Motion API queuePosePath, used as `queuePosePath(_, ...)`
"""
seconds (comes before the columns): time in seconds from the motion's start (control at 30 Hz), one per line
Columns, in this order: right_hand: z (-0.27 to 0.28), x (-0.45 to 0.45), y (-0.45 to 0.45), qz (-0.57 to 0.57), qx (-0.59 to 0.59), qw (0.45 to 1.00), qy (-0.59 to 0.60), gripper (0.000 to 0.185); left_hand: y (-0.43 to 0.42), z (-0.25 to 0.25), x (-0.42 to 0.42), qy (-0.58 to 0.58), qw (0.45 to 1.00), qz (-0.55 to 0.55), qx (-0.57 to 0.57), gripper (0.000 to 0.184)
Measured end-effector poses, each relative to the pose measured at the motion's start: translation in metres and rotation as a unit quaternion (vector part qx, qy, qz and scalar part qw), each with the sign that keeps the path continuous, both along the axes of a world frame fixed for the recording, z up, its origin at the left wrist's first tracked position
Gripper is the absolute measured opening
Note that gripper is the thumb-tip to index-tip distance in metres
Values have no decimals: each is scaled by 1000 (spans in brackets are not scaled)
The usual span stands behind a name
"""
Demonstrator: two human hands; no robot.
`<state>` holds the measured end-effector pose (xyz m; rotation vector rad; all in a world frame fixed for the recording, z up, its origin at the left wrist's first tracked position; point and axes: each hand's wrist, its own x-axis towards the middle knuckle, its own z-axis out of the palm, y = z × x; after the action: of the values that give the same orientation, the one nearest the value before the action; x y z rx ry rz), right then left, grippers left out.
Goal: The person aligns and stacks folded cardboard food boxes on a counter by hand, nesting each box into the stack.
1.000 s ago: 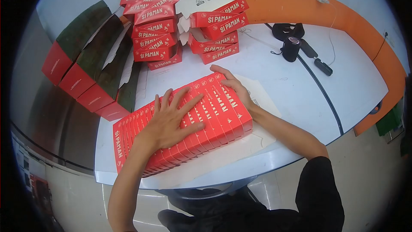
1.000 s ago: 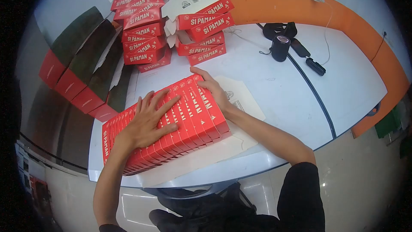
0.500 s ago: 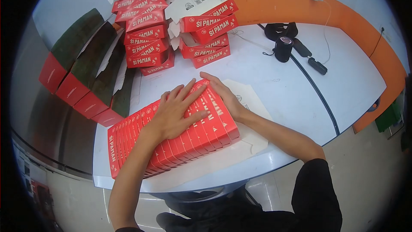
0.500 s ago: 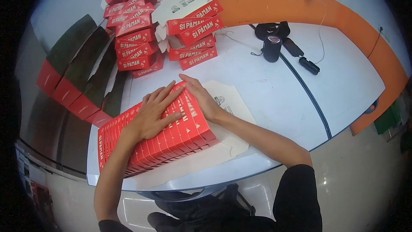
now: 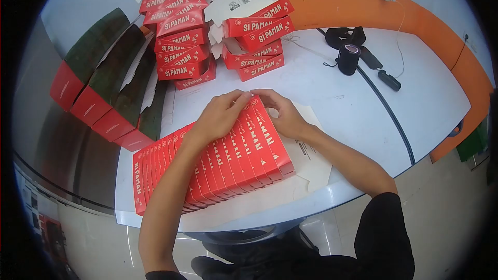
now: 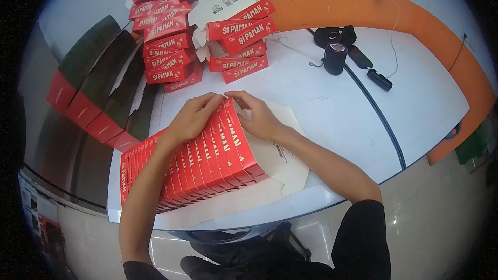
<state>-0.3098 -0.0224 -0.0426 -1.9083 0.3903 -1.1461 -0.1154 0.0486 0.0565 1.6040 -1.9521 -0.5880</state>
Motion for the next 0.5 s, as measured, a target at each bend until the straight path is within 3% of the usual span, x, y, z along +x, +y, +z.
queuePosePath(0.1, -4, 5, -2, -39, 22, 999, -8, 34, -2, -14, -9, -60, 995, 76, -10, 47)
queuePosePath(0.3, -9, 17, -12, -39, 129, 989, -63, 14, -8, -21, -3, -27, 996, 84, -11, 46)
queuePosePath(0.5, -11, 25, -11, -29, 157, 980, -115, 12, -12, -21, -3, -71, 991, 110, -1, 46)
